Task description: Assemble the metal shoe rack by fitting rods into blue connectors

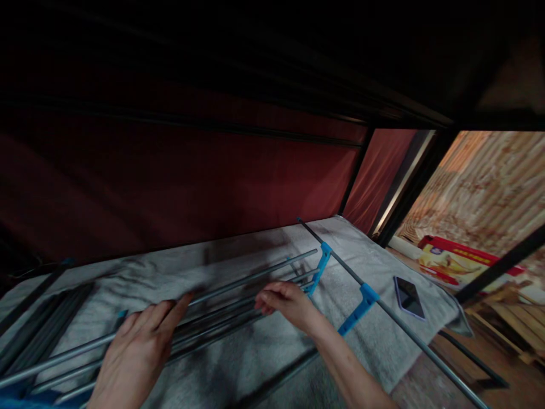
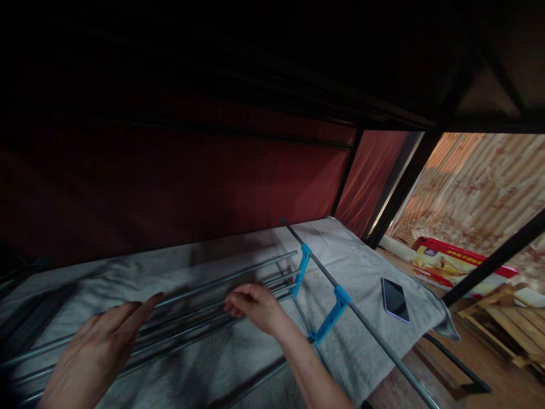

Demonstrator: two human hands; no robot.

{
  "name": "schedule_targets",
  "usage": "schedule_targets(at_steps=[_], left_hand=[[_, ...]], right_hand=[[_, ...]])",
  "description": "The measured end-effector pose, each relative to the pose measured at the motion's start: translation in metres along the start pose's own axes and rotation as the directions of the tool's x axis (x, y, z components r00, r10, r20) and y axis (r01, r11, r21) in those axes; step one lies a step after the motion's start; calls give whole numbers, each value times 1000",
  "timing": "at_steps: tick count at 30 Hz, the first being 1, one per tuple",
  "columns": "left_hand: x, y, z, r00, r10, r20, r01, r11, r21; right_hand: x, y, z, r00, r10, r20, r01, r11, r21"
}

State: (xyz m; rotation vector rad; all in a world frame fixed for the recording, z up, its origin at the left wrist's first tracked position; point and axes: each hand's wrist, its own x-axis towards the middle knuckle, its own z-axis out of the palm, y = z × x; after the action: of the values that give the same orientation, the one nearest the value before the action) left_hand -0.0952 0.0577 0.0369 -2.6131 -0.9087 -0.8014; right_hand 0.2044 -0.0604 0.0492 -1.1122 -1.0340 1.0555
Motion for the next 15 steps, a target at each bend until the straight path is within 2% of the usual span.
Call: schedule_targets(at_steps=[2, 3, 4, 5, 6, 7, 8, 10, 12, 15], left_hand=[[0, -2, -2, 1000, 6, -16, -6, 1000, 17], [1, -1, -2, 1000, 12, -28, -12, 1000, 19], [2, 0, -3, 999, 25, -36, -24, 1000, 16], [4, 3, -3, 998, 39, -47, -38, 999, 11], [6, 5, -3, 997, 50, -60, -50, 999, 8], [9, 8, -2, 995, 59, -75, -59, 998, 4], [11, 11, -1, 994, 66, -86, -67, 998, 1], [13, 15, 2, 992, 67, -106, -68, 998, -4], [13, 16, 5, 991, 65, -116, -66, 998, -7], [11, 15, 6, 993, 80, -90, -81, 997, -9]], right_hand=[[-3, -36, -25, 981, -157, -118, 128, 968, -216], [-2, -57, -42, 940, -269, -209, 191, 924, -331], [1, -78, -61, 878, -380, -290, 220, 860, -461], [6, -97, -81, 809, -464, -362, 197, 794, -575], [11, -113, -101, 754, -499, -427, 114, 740, -663], [17, -125, -119, 718, -492, -492, -19, 693, -721], [22, -132, -135, 710, -442, -549, -160, 657, -736], [30, -134, -157, 739, -288, -609, -351, 607, -713], [33, -121, -165, 786, -157, -598, -404, 602, -689], [33, -92, -163, 834, -92, -544, -370, 638, -675]])
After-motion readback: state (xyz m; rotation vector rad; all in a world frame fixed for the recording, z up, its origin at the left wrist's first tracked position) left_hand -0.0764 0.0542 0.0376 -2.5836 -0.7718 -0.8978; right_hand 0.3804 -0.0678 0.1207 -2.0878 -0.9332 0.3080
